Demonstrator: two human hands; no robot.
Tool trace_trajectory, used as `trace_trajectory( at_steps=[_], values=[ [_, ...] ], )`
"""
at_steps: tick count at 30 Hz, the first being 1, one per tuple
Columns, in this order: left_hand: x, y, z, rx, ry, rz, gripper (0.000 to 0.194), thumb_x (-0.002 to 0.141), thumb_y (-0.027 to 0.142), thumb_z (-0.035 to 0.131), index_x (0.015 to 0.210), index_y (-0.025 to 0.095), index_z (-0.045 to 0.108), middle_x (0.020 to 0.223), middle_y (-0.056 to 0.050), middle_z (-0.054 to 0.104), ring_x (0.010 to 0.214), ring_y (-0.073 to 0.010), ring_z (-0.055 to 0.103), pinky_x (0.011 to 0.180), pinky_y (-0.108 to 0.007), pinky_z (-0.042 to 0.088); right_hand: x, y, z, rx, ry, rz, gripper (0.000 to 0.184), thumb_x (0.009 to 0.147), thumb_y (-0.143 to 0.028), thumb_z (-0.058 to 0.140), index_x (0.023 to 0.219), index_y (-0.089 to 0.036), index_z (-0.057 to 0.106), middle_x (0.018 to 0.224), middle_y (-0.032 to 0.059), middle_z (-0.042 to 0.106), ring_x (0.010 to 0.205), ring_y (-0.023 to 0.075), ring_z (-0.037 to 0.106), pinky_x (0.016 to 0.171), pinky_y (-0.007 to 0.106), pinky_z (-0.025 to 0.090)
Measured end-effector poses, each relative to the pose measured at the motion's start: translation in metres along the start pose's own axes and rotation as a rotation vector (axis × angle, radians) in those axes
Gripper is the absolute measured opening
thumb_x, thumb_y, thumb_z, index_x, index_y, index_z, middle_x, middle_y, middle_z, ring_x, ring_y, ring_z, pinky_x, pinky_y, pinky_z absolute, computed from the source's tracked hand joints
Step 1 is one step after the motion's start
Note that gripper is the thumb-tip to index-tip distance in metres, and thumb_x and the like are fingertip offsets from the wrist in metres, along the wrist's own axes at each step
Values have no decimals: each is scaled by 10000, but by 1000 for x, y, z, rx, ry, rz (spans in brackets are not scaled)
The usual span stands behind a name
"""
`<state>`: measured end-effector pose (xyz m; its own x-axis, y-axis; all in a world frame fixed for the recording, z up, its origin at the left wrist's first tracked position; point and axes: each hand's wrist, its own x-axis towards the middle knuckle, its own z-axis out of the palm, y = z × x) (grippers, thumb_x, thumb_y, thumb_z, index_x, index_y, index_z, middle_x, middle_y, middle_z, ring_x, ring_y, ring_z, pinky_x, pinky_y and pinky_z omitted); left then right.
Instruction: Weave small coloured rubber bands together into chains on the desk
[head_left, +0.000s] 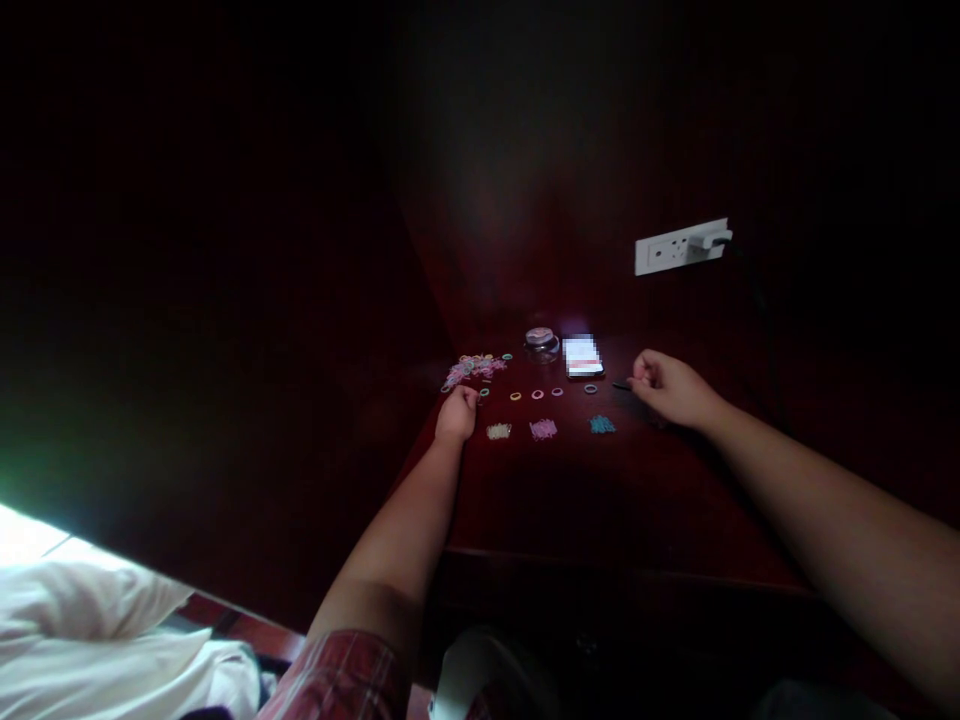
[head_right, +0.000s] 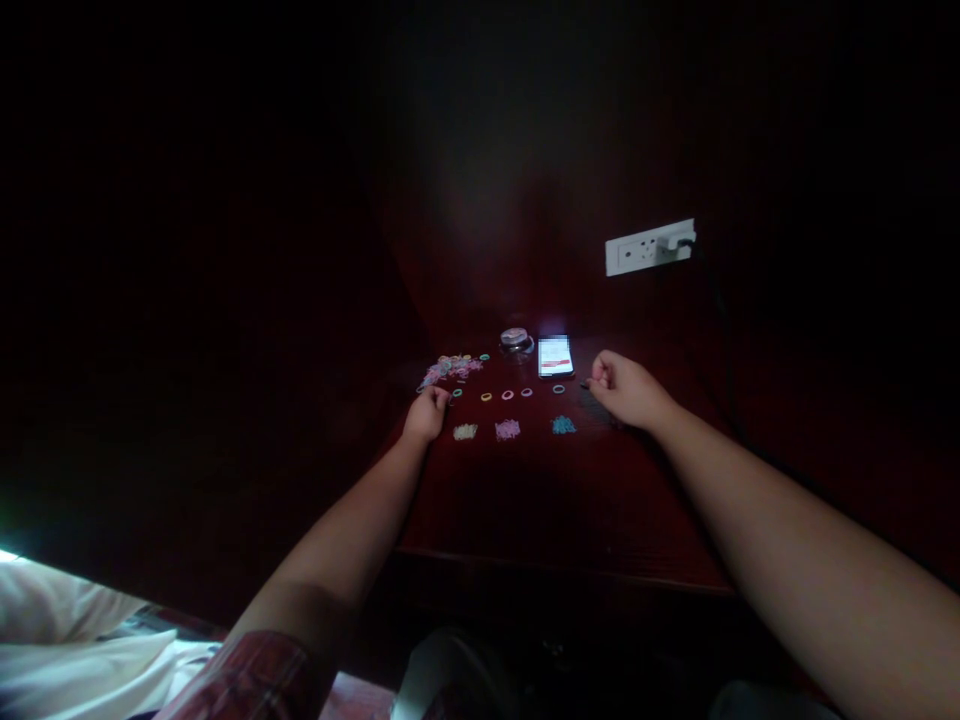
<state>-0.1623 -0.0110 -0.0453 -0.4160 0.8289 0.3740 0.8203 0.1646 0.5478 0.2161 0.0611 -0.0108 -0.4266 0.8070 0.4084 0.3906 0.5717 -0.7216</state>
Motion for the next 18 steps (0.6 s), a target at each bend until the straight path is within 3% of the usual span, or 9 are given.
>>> trace_trajectory(
  at_steps=[5,11,18],
  values=[
    [1,-2,1,-92,0,32,216,903,316,468,917,188,641,882,-39,704,792,-158,636,800,-269,467,2,5,1,4,32,-61,186,761,-338,557,741,-216,418,554,-43,474,468,107,433,482,239,338],
    [2,-4,0,-181,2,57,234,892,224,475,1031,183,659,935,-54,716,865,-170,655,863,-287,476,0,0,2,-1,53,-78,170,748,-324,570,716,-214,444,559,-32,494,480,111,430,480,240,319],
    [3,-7,0,-229,1,54,228,889,207,473,996,165,670,946,-66,713,868,-179,657,883,-318,479,2,1,4,-34,90,-75,164,723,-314,601,699,-208,478,576,-21,517,506,115,444,487,240,305]
  ],
)
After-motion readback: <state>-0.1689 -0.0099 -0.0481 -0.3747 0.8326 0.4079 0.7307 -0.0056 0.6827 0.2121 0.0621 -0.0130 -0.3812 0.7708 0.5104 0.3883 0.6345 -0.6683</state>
